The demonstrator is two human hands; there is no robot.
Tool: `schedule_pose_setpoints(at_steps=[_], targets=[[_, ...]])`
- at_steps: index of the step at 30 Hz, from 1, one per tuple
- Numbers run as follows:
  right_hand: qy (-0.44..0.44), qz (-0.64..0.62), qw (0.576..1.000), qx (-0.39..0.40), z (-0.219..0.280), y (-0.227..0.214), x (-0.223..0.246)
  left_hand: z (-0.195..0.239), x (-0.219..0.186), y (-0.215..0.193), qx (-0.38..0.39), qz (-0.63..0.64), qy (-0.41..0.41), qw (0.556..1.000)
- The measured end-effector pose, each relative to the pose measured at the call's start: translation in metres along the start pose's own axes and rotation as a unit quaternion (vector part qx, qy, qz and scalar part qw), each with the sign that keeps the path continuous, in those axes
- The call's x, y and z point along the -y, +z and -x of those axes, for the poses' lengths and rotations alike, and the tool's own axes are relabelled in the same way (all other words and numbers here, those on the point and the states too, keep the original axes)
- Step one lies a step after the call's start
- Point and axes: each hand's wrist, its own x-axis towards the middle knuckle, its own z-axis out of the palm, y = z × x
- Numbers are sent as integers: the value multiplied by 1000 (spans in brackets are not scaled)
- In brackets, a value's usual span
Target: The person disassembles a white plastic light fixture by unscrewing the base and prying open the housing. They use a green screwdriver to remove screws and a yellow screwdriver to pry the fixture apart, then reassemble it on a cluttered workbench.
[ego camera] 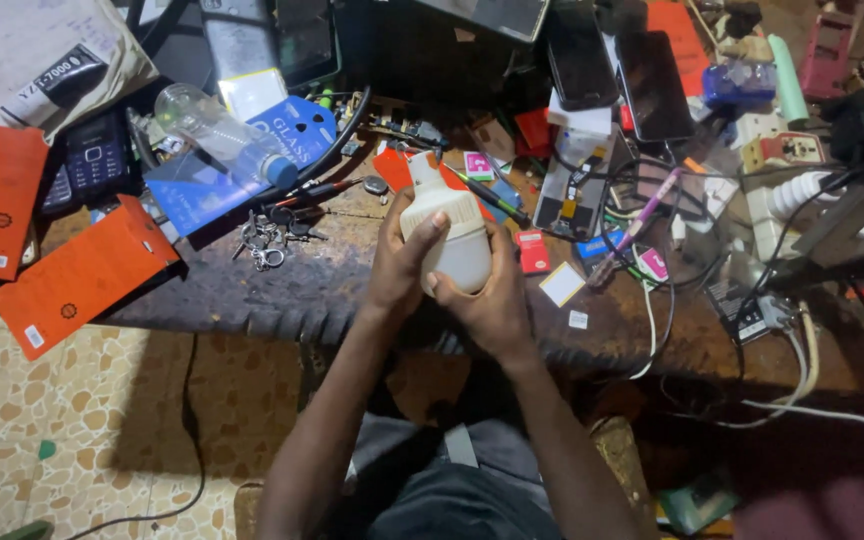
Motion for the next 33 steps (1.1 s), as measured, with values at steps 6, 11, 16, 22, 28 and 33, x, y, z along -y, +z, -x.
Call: schedule_pose_setpoints(at_steps=[6,11,16,22,28,33], targets=[[14,19,1000,9,-4,-5,19,-1,-3,-1,-16,-4,10,1000],[78,-73,982,153,-4,-23,20,-3,-18,-20,91,33,10,995],[60,-422,879,213,12,-13,30,2,-41,-10,220,98,-28,970],[120,-350,914,167,0,-13,27,-8,-5,-29,90,-10,-2,996],[133,148,977,77,-23,-12,26,-29,-9,-30,-43,-283,56,956],[34,30,994,98,-17,-10,9,-10,-21,0,-20,68,28,997]])
